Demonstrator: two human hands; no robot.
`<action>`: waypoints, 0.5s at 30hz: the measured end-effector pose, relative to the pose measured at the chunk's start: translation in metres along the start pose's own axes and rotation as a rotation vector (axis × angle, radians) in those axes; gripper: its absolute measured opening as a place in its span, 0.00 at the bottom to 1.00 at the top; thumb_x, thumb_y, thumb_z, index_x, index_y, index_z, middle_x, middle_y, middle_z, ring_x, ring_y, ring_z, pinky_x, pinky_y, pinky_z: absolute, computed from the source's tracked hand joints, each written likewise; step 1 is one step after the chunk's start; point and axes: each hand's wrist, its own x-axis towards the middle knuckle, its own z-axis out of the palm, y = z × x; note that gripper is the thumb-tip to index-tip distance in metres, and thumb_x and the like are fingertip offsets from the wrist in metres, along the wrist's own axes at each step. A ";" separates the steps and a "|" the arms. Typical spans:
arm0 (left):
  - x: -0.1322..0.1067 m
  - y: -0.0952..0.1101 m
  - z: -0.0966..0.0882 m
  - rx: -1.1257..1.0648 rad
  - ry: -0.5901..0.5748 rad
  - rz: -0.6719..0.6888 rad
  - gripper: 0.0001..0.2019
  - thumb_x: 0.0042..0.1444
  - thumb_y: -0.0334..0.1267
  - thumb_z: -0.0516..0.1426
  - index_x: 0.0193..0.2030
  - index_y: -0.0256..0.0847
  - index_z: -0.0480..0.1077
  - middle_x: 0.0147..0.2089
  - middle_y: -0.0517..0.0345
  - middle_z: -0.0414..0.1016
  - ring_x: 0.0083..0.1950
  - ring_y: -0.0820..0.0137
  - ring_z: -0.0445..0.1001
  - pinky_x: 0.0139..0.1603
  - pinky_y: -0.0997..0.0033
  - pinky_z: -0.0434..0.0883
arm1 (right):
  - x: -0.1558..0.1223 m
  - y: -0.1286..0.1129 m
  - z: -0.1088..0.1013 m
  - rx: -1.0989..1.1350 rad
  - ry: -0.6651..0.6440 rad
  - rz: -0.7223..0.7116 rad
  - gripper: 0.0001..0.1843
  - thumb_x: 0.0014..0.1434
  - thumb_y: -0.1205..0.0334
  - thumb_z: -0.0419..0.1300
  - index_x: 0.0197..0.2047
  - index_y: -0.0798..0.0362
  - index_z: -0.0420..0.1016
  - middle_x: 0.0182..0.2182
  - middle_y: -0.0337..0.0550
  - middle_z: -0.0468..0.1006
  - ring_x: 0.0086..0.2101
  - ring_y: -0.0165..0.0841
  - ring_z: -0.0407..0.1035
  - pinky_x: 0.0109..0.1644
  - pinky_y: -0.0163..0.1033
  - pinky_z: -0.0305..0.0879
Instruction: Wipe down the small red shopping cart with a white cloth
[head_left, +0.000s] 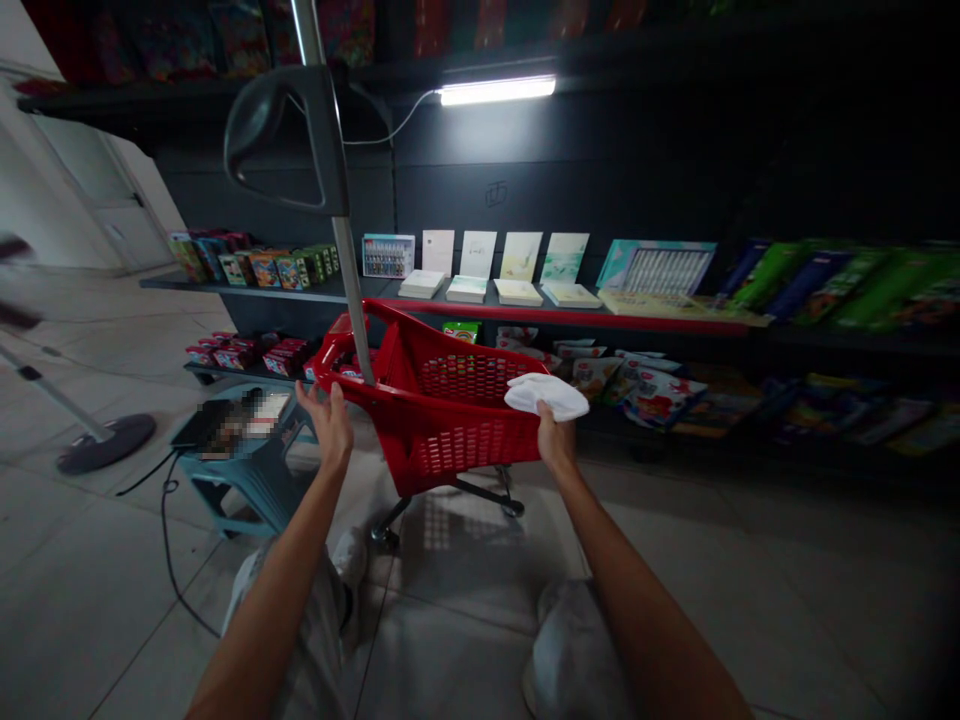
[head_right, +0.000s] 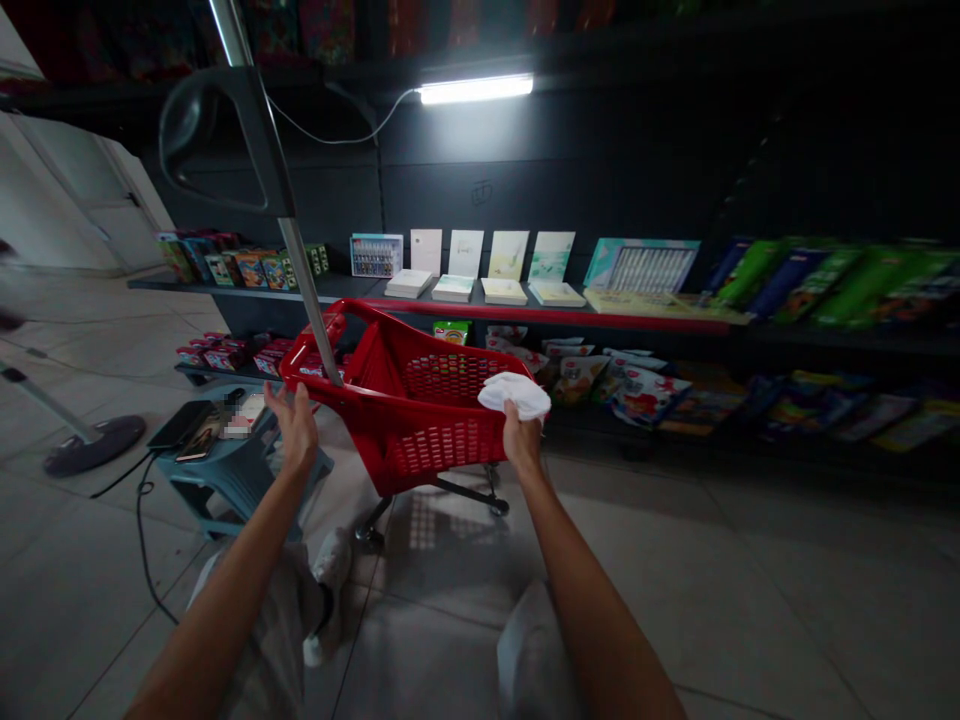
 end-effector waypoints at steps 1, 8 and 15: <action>-0.005 0.003 0.000 0.043 0.081 0.084 0.43 0.67 0.59 0.55 0.79 0.47 0.38 0.79 0.35 0.51 0.73 0.53 0.67 0.64 0.52 0.76 | 0.001 -0.006 0.006 0.128 0.069 0.067 0.23 0.60 0.46 0.60 0.51 0.52 0.81 0.54 0.49 0.83 0.59 0.45 0.73 0.73 0.56 0.59; -0.045 0.030 0.006 0.189 -0.056 0.805 0.22 0.68 0.43 0.56 0.66 0.41 0.62 0.67 0.40 0.67 0.73 0.55 0.65 0.75 0.43 0.62 | 0.000 -0.043 0.042 0.664 0.177 0.295 0.23 0.60 0.43 0.61 0.47 0.52 0.80 0.46 0.41 0.85 0.49 0.35 0.79 0.57 0.40 0.76; -0.076 0.043 0.041 0.221 -0.692 0.586 0.22 0.73 0.45 0.50 0.70 0.43 0.60 0.69 0.43 0.69 0.71 0.59 0.68 0.74 0.51 0.66 | -0.016 -0.072 0.070 0.796 -0.148 0.577 0.22 0.61 0.40 0.63 0.48 0.48 0.78 0.40 0.39 0.87 0.40 0.36 0.82 0.46 0.40 0.81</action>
